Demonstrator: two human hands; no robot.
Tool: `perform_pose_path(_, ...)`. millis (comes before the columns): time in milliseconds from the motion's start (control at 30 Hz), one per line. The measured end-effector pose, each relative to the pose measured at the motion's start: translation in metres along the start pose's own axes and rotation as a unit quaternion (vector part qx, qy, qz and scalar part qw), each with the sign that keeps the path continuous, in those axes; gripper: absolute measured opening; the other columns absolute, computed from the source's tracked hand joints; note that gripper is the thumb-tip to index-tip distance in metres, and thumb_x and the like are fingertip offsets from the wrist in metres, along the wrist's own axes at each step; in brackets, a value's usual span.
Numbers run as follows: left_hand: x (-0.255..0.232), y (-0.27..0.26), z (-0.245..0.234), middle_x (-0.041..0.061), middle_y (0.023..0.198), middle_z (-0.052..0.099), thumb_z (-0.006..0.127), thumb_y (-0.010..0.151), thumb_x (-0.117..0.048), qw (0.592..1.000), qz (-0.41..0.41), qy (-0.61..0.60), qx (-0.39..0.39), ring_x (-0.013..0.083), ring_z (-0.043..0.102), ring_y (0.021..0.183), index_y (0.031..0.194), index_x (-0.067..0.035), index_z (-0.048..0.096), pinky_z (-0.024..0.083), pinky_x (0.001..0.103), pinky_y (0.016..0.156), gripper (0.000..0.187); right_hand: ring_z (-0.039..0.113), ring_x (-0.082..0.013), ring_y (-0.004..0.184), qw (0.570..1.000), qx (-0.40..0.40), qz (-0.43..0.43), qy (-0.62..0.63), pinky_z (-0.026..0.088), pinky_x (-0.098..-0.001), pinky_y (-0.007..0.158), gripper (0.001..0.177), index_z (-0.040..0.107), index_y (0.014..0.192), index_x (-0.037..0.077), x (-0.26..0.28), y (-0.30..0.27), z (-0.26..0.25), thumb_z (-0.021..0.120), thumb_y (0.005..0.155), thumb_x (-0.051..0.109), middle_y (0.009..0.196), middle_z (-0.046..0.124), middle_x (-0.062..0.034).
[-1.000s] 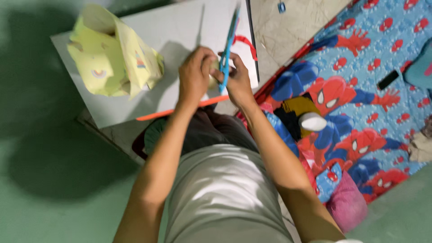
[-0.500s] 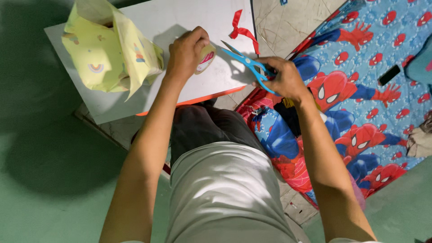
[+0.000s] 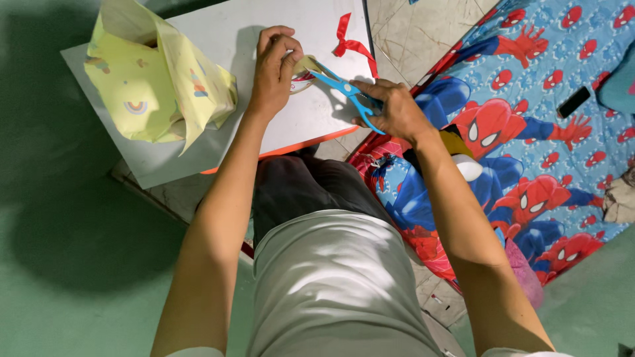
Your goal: The person folds a yellow patterned paper sheet into a small box shape, then uses scissors to cut pieces of clear adhesive tape and secures the box's edges and corners. The person repeatedly folds, tapes, and trims the paper to form a finished box.
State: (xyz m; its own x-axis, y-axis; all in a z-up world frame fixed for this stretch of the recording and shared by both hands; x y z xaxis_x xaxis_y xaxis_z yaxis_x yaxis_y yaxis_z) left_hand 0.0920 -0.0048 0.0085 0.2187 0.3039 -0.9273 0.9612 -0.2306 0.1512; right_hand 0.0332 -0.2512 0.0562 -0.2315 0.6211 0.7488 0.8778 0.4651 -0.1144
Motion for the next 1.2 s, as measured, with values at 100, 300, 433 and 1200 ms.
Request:
perform_pose_path(100,0.012,0.001,0.005,0.009,0.132,0.047,0.061,0.110,-0.011,0.999,-0.010,-0.022,-0.028,0.0235,0.054,0.115,0.105,-0.006,0.063,0.051,0.034,0.099,0.007,0.069,-0.0323,0.090,0.999,0.011,0.038,0.022,0.057,-0.0409,0.082,0.076,0.064,0.140,0.004,-0.005,-0.002,0.008,0.092,0.071,0.021,0.107,0.072,-0.0183)
perform_pose_path(300,0.013,-0.003,0.005,0.011,0.131,0.045,0.062,0.112,-0.014,0.998,0.012,-0.022,-0.061,0.0269,0.050,0.128,0.105,-0.007,0.063,0.043,0.039,0.110,0.011,0.066,-0.0307,0.084,0.997,0.016,0.079,0.017,0.055,-0.0393,0.078,0.077,0.061,0.143,0.005,-0.010,-0.006,0.008,0.092,0.075,0.024,0.098,0.068,-0.0171)
perform_pose_path(433,0.008,0.001,0.008,0.010,0.127,0.050,0.063,0.111,-0.015,0.999,-0.016,-0.033,-0.021,0.0261,0.052,0.129,0.108,-0.006,0.061,0.042,0.039,0.115,0.010,0.064,-0.0310,0.084,0.999,-0.023,0.011,-0.032,0.052,-0.0430,0.081,0.078,0.062,0.143,0.004,-0.003,-0.006,-0.002,0.094,0.075,0.026,0.094,0.067,-0.0170)
perform_pose_path(1200,-0.036,0.014,-0.004,0.009,0.134,0.045,0.068,0.107,-0.018,0.997,-0.011,0.053,0.059,0.0242,0.055,0.115,0.102,-0.010,0.067,0.049,0.038,0.101,0.009,0.053,-0.0270,0.083,0.996,-0.058,-0.010,-0.069,0.043,-0.0399,0.079,0.068,0.071,0.142,0.017,0.000,0.004,-0.025,0.089,0.077,0.014,0.083,0.052,-0.0099)
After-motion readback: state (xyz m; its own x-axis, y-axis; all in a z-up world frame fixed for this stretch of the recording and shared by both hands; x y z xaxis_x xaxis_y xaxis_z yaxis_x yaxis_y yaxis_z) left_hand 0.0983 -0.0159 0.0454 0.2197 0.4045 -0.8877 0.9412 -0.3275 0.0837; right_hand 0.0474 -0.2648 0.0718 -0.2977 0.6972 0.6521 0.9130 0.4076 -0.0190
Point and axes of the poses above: each hand's wrist, its own y-axis towards the middle knuckle, its own z-axis out of the palm, x = y × z, the point moved 5 cm from there along y, towards the middle knuckle
